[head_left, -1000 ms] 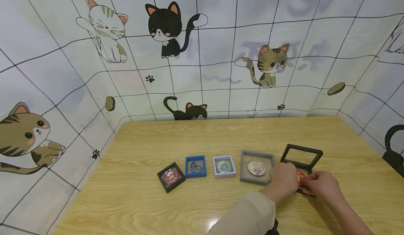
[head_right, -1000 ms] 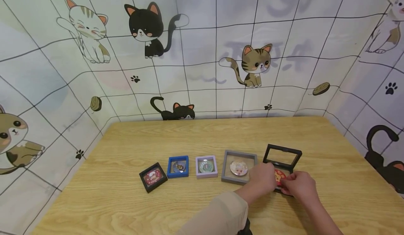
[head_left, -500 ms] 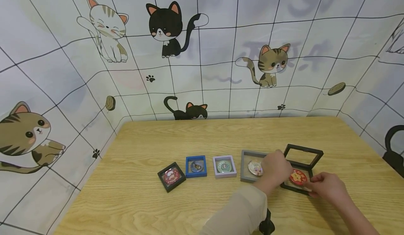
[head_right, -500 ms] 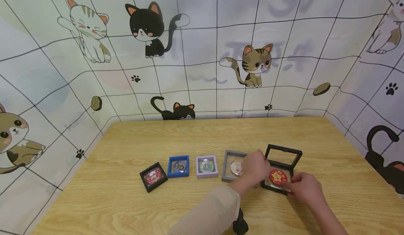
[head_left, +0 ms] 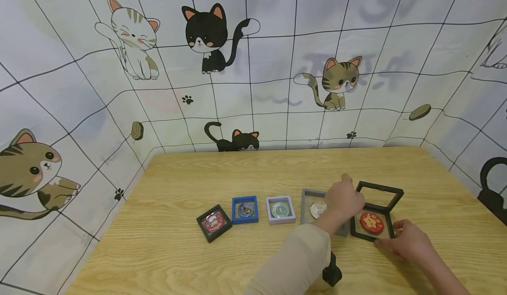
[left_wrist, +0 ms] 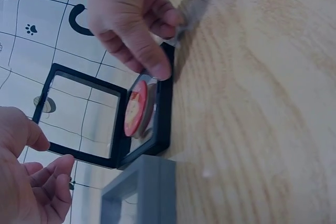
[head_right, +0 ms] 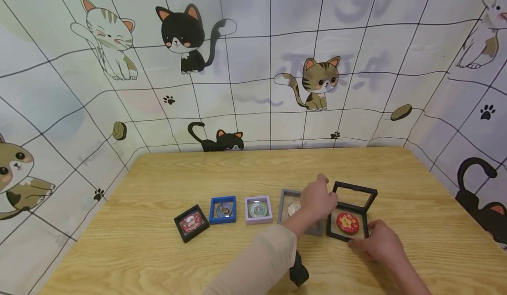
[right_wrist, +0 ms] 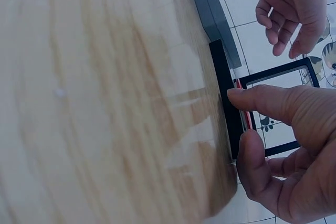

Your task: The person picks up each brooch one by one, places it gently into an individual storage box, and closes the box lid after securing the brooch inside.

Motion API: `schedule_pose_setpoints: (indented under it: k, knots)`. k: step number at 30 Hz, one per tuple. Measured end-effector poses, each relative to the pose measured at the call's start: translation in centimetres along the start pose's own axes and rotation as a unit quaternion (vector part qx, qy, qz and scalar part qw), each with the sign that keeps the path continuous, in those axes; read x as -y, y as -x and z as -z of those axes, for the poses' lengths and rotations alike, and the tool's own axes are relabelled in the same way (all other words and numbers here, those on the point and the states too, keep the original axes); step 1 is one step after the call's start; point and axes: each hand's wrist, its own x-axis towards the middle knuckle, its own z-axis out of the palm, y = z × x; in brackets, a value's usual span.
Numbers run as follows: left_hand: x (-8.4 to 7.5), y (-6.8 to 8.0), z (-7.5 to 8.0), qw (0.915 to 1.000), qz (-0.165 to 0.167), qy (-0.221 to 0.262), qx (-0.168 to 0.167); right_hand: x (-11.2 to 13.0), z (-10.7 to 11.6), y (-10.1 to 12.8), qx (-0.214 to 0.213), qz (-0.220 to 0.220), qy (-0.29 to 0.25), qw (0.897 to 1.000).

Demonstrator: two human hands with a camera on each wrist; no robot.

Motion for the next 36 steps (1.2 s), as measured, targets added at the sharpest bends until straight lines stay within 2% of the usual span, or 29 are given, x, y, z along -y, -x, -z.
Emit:
schedule_pose_setpoints:
  k: [4,9,14,21,29,36]
  knots:
    - [0.02,-0.09,0.44,0.9990,-0.035,0.001,0.027,-0.09,-0.25,0.02,0.005,-0.007,-0.015,1.000]
    - [0.15,-0.05,0.55,0.9968,-0.072,-0.010,0.035,-0.23,-0.42,-0.09,0.002,-0.011,-0.024,1.000]
    - [0.34,-0.07,0.45,0.9952,-0.090,-0.016,0.034,-0.42,-0.47,-0.12,0.002,-0.011,-0.032,0.999]
    - [0.47,0.06,0.59,0.9937,-0.108,0.008,0.028,-0.55,-0.53,-0.08,0.004,-0.012,-0.054,0.998]
    - [0.40,0.48,0.69,0.9907,-0.134,-0.026,-0.001,-0.73,-0.57,-0.13,0.007,-0.002,-0.054,0.999]
    - [0.34,0.84,0.64,0.9898,-0.135,-0.040,0.017,-0.79,-0.64,-0.08,0.004,0.003,-0.050,0.999]
